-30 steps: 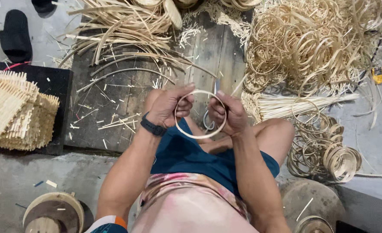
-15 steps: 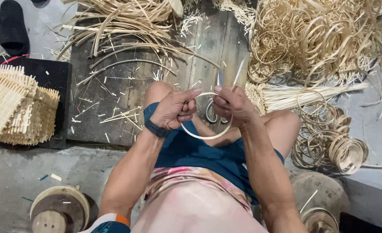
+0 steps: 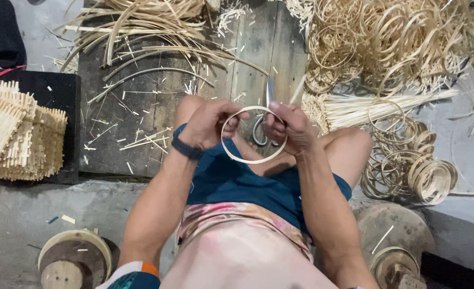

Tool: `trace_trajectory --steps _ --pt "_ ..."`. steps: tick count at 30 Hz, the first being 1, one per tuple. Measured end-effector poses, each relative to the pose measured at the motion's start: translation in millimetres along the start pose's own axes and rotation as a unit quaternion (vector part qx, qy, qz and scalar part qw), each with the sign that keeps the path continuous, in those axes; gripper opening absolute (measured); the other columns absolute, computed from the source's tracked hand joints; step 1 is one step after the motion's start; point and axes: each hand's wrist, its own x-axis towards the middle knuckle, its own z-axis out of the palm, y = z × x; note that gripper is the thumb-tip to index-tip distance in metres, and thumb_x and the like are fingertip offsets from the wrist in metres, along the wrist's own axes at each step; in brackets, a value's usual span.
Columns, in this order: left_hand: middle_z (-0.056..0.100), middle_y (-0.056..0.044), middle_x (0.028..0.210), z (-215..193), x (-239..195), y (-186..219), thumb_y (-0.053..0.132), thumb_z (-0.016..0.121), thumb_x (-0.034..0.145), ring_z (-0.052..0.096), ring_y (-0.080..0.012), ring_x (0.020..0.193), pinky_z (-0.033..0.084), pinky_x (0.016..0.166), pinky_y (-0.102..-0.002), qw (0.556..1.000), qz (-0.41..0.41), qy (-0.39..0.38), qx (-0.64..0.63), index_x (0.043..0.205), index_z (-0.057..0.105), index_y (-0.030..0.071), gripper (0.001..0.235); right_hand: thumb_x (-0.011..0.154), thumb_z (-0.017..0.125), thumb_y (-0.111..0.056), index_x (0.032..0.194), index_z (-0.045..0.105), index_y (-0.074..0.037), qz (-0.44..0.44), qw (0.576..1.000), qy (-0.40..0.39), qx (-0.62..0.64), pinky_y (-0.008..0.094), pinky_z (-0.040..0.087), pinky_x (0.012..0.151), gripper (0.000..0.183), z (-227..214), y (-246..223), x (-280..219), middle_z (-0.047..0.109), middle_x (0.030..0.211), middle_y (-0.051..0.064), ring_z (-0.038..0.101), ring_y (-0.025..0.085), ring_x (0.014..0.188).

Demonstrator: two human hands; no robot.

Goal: The person sits cross-legged on the floor and weaves thin bamboo strips into circular rings. They repeatedly bend, interlock, and tuck the strip ends to form closed loops, then place the finished rings into a nearby pile.

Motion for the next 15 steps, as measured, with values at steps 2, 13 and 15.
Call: trace_trajectory --steps 2,13,15 --pt "0.048 0.002 0.055 5.0 4.6 0.3 0.023 0.062 0.096 0.038 -0.0087 0.045 0.025 0.041 -0.025 0.997 0.011 0.03 0.07 0.077 0.068 0.001 0.029 0.106 0.06 -0.026 0.068 0.052 -0.01 0.027 1.0 0.007 0.012 0.026 0.029 0.044 0.042 2.8 2.0 0.4 0.039 0.056 -0.004 0.036 0.008 0.046" --pt "0.04 0.005 0.051 9.0 16.4 -9.1 0.024 0.066 0.097 0.03 -0.0061 0.04 0.018 0.038 -0.024 0.997 0.041 0.027 0.052 0.068 0.059 0.007 0.035 0.107 0.057 -0.034 0.065 0.047 -0.013 -0.013 0.997 0.051 -0.05 0.025 0.024 0.039 0.047 -1.2 7.6 1.5 0.036 0.054 -0.005 0.034 0.008 0.044" --pt "0.045 0.004 0.054 8.4 16.6 -5.6 0.023 0.068 0.097 0.035 -0.0073 0.043 0.023 0.039 -0.025 0.996 0.06 0.065 -0.001 0.071 0.059 0.008 0.031 0.106 0.054 -0.04 0.073 0.058 -0.009 -0.023 0.997 0.056 -0.048 0.025 0.03 0.045 0.046 -4.6 6.2 1.2 0.043 0.056 -0.002 0.039 0.01 0.049"
